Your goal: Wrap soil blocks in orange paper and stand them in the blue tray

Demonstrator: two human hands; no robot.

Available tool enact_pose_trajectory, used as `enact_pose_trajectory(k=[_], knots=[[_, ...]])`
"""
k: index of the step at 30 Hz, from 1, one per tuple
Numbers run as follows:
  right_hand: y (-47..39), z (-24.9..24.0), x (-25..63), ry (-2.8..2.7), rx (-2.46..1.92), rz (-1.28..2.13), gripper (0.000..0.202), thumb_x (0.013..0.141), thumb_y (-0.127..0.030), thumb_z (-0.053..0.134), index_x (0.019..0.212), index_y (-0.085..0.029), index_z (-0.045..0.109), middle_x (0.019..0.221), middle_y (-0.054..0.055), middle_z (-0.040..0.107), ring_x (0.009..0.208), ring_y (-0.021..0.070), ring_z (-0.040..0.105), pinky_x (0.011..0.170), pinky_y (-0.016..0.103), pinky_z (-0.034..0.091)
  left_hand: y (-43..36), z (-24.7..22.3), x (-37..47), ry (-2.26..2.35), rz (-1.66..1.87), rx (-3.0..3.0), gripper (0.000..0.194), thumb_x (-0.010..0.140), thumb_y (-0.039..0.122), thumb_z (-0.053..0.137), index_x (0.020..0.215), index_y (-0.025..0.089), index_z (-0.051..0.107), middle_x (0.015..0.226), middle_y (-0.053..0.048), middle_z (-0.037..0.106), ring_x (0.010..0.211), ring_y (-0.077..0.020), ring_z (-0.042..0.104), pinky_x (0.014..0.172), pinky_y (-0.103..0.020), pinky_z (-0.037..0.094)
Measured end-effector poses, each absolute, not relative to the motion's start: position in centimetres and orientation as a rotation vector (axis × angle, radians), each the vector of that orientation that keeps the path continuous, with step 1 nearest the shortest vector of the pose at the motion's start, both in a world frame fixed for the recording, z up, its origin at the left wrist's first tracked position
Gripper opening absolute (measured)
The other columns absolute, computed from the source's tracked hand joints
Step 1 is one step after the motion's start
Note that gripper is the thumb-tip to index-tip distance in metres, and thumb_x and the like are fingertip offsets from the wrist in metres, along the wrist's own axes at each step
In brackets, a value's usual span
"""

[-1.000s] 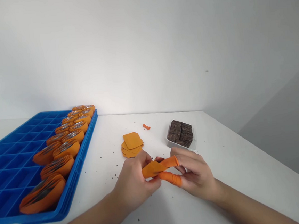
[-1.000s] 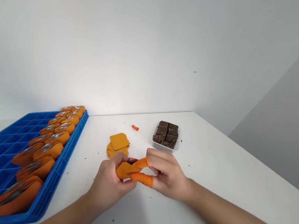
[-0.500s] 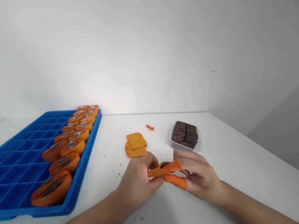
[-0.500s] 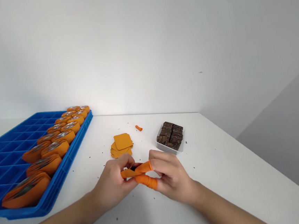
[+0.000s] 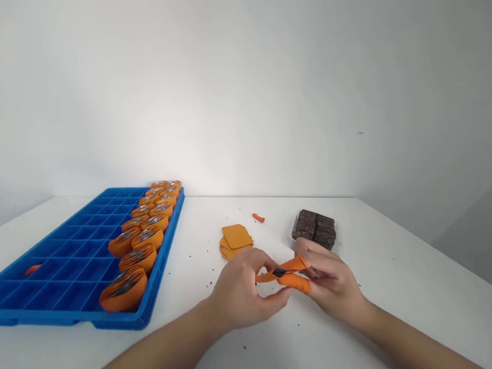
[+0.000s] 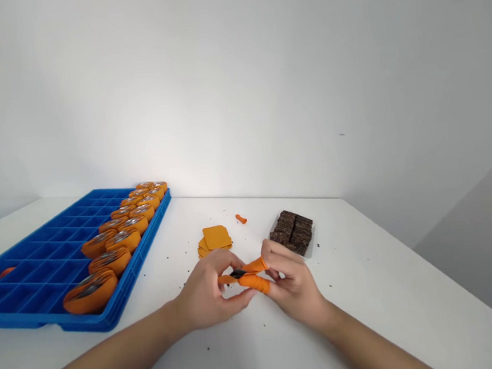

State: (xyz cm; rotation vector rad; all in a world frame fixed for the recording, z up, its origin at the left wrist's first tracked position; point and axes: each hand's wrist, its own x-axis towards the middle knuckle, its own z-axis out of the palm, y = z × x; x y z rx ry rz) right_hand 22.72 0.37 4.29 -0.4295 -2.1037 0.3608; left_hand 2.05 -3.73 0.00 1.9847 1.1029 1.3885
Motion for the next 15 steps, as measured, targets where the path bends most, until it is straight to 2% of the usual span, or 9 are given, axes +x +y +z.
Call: enact_pose_trajectory(k=[3,7,11,15], knots=[[0.7,4.2,22.9,-2.082,-0.438,0.297,0.017,0.102,-0.04,0.078,0.094,-0.026,0.083,0.072,-0.003,0.039,0.062,0.0145,0.04,0.052,0.031,0.032,-3.4,0.8,1.4,1.025,1.567,2.1,0.038,0.079,0.03,0.084,0.109,0.024,0.062,0.112,-0.009,0.067,0.104,-0.0278,0.066,0.072,-0.035,0.056],[1.3,4.2,23.0,-2.089,-0.468,0.267,0.026,0.101,-0.042,0.078,0.084,-0.023,0.079,0.07,-0.003,0.04,0.062,0.0143,0.04,0.053,0.031,0.032,-3.2,2.1,0.3,0.918,1.613,2.425,0.03,0.087,0.016,0.069,0.116,0.022,0.064,0.11,-0.009,0.068,0.102,-0.0261,0.067,0.084,-0.039,0.056],[1.4,4.0,22.8,-2.117,-0.467,0.235,0.034,0.101,-0.047,0.078,0.079,-0.021,0.077,0.067,-0.004,0.038,0.059,0.0132,0.038,0.053,0.03,0.03,-3.7,2.8,-0.1,1.036,1.395,2.717,0.023,0.095,0.009,0.056,0.112,0.018,0.068,0.107,-0.008,0.072,0.093,-0.0235,0.067,0.095,-0.045,0.05],[1.4,3.8,22.7,-2.187,-0.505,0.225,0.039,0.1,-0.054,0.077,0.079,-0.021,0.078,0.068,-0.004,0.039,0.06,0.0135,0.039,0.054,0.029,0.032,-4.5,3.4,-0.3,1.223,1.183,2.965,0.028,0.101,0.004,0.05,0.094,0.019,0.072,0.09,-0.004,0.071,0.081,-0.02,0.064,0.111,-0.05,0.04]])
